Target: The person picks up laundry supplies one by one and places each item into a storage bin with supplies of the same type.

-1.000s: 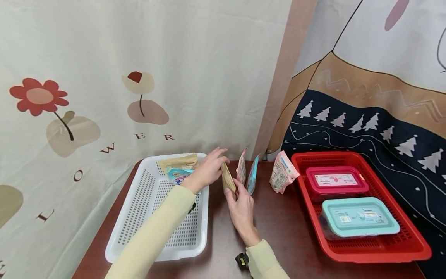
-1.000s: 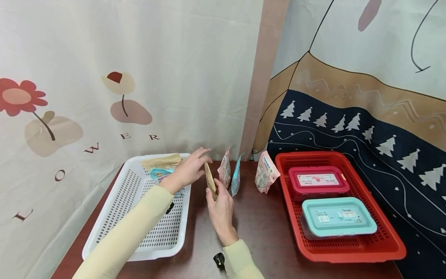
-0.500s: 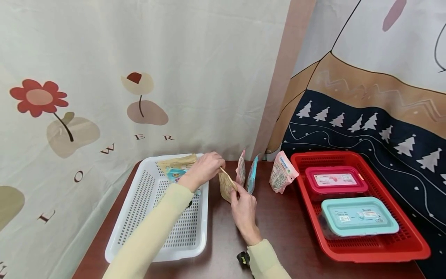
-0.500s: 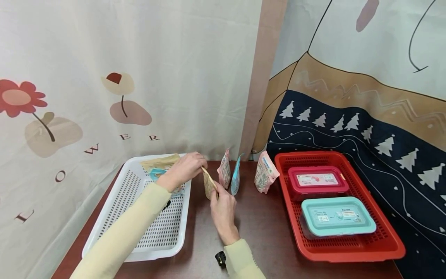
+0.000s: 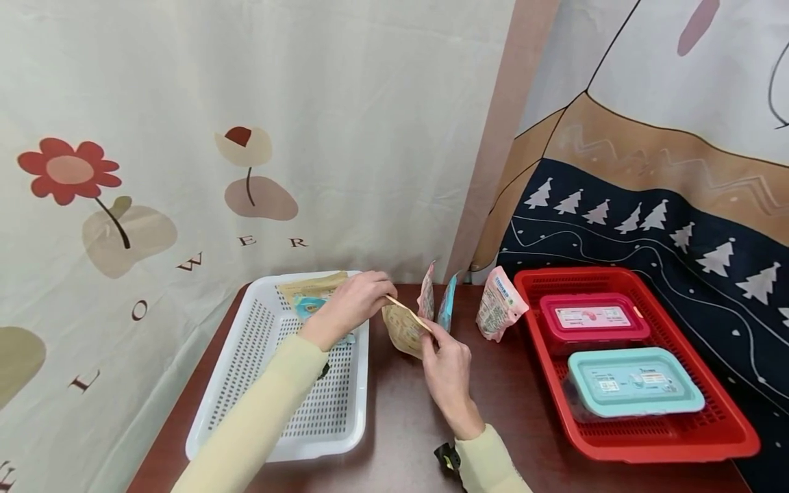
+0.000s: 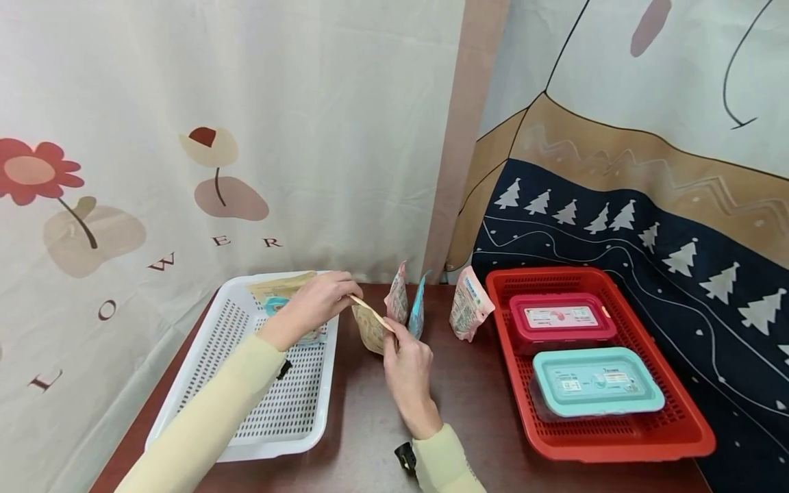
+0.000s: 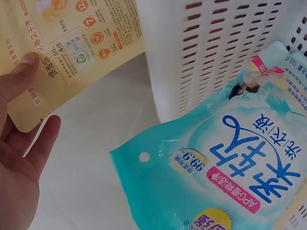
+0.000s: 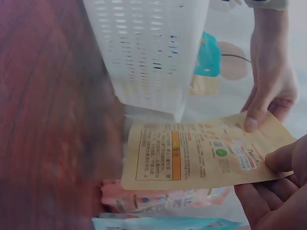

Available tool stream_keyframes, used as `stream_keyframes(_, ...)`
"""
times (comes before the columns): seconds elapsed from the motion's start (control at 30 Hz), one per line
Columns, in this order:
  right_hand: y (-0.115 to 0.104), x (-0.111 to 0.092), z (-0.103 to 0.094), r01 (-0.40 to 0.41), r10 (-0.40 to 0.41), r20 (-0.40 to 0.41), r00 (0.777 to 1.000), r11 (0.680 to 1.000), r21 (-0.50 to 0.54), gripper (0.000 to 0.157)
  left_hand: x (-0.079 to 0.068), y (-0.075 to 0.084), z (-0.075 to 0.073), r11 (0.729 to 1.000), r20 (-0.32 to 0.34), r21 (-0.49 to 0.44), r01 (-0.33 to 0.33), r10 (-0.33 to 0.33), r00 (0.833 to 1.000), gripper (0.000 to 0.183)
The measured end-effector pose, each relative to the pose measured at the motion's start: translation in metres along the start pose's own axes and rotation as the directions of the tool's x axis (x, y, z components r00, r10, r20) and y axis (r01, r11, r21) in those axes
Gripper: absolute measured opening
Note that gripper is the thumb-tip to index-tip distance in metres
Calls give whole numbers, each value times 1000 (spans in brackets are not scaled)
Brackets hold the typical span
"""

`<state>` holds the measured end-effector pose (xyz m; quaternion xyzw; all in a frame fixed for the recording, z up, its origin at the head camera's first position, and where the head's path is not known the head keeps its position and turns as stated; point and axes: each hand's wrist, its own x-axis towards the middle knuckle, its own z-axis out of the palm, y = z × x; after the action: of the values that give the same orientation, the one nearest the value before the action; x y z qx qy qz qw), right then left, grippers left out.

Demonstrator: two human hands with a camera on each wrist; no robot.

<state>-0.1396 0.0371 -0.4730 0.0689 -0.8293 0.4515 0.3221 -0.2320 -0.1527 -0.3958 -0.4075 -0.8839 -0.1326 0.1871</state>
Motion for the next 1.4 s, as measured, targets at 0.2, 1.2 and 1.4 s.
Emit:
stream_keyframes(0.2, -4, 3, -15, 52, -53, 20, 998, 997, 51, 21, -11, 8, -12, 994, -65, -111, 22, -29, 997, 13)
stream_keyframes(1.2, -57, 30, -34, 31, -99, 173, 980, 933, 358, 19, -66, 29, -71, 722, -138, -624, 299, -479, 867, 19)
stream_keyframes(1.4, -74, 35, -19, 31, -122, 212, 970, 921, 388, 14, -81, 22, -83, 720, -187, -631, 291, -504, 843, 18)
